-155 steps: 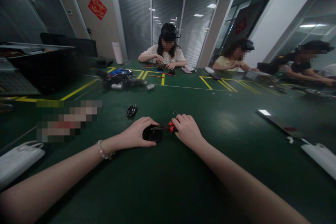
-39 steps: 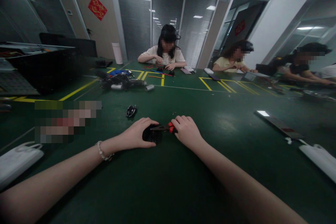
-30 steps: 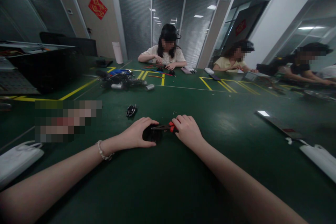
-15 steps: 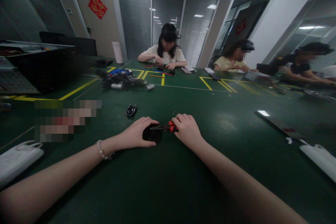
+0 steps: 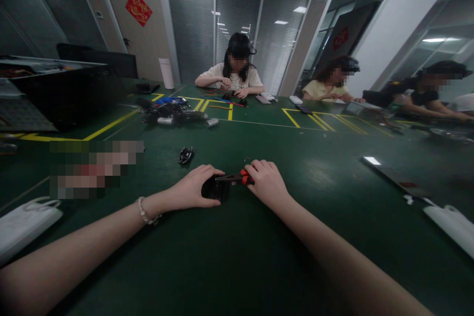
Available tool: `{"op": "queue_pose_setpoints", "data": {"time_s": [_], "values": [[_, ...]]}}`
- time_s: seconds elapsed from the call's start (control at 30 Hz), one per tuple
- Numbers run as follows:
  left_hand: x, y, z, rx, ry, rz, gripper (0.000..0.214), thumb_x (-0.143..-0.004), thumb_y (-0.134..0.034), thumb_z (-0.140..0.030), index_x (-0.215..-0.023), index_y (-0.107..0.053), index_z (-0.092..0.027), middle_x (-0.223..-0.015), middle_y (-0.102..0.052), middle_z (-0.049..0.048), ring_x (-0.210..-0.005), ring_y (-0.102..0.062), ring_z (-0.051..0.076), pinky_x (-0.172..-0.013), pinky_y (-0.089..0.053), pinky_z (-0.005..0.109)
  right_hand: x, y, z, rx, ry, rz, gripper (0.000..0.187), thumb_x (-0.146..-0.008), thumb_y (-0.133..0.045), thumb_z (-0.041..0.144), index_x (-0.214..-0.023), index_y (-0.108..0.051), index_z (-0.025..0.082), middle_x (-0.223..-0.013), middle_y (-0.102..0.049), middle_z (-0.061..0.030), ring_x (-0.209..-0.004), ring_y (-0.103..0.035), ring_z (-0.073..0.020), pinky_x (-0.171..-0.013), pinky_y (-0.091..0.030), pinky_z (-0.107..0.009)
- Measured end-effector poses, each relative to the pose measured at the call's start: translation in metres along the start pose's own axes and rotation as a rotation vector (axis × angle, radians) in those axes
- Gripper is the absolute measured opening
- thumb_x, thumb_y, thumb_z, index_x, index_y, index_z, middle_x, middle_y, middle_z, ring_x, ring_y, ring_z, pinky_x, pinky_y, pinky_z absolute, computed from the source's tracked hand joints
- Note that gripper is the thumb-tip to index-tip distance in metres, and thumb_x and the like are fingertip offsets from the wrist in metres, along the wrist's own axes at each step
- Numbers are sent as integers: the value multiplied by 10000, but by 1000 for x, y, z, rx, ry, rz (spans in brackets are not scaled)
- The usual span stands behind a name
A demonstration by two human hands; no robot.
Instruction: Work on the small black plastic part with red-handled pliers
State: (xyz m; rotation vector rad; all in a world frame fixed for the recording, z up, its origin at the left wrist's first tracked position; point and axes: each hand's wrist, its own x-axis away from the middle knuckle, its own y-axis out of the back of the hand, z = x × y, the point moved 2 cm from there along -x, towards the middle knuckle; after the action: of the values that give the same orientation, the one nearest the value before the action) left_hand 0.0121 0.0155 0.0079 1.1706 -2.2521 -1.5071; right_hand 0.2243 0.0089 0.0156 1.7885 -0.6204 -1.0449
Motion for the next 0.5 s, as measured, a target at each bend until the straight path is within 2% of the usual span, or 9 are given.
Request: {"op": "queue_pose_setpoints", "data": {"time_s": [0.27,0.5], "values": [[1,2,-1,-2,2,10,603,-635,-632,-490,-1139,-429,-229,-1064,-499,51,-975,-464,246,-845,-366,386,0,-1,7,91,-1,-47,334,-676,-557,183,-1008,-525,176,-972,-564,-90,-902,-469,-242,-794,-287,-395],[0,2,0,-13,13,9,610,-625,-630,-510,-1120,-436,-209,-1041,-495,55,-946,-471,240,-824,-379,375,0,-1,1,71,-78,-65,339,-680,-532,129,-1017,-495,144,-993,-542,-111,-904,-467,-246,-719,-340,-358]]}}
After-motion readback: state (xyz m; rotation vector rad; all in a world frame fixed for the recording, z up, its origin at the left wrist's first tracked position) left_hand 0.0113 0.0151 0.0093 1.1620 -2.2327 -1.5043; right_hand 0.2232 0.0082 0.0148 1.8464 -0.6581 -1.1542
